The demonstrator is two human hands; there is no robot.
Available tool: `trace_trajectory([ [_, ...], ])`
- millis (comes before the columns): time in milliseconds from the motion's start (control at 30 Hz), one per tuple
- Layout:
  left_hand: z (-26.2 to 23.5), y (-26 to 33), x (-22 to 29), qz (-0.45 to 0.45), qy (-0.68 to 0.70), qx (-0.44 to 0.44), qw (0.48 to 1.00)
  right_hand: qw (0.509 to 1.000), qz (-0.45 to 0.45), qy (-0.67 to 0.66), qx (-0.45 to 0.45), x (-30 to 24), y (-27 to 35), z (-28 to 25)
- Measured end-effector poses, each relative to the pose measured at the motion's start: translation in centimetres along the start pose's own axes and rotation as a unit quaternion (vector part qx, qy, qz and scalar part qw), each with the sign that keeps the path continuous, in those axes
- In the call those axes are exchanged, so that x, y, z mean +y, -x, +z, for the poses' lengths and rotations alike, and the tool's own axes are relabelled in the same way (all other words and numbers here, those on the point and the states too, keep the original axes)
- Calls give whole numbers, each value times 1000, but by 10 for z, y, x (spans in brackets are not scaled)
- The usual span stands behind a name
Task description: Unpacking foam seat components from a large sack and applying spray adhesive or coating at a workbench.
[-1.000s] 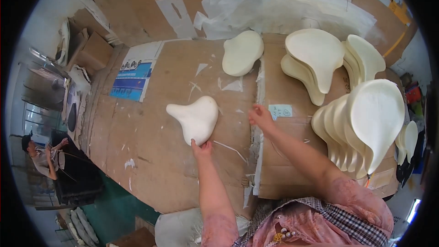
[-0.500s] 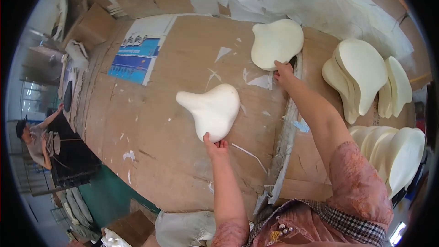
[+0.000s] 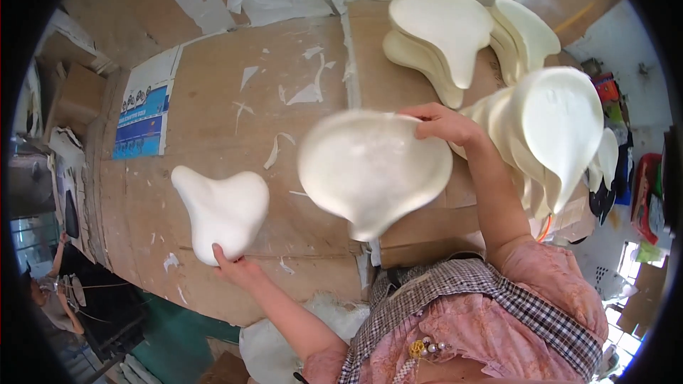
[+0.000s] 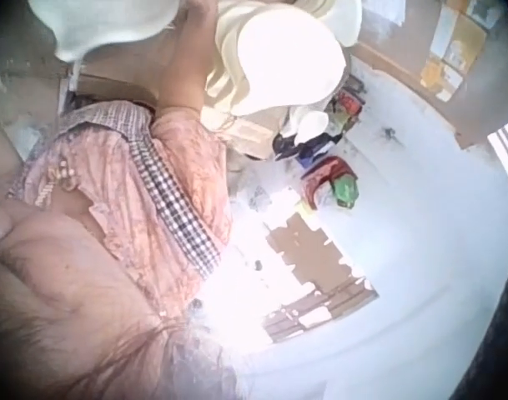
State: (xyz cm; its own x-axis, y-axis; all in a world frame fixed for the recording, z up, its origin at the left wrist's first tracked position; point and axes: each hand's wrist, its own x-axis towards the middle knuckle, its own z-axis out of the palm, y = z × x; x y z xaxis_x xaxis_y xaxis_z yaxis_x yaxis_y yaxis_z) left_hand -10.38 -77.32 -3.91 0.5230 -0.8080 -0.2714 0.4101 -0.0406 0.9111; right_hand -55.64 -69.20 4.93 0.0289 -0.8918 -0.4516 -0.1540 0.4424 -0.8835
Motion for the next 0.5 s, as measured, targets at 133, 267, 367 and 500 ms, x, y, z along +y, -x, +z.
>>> trace_trajectory([
  [133,-17,60,32,33,14,-32,999,965,86,248,22,24,25,-1],
  [267,-33,116,54,76,53,-138,986,924,70,371,61,28,35,11],
  [367,-32,156,64,130,38,-227,965,777,-104,564,259,36,39,24],
  [500,-34,204,95,112,-33,-365,924,993,-101,0,62,-7,75,41],
])
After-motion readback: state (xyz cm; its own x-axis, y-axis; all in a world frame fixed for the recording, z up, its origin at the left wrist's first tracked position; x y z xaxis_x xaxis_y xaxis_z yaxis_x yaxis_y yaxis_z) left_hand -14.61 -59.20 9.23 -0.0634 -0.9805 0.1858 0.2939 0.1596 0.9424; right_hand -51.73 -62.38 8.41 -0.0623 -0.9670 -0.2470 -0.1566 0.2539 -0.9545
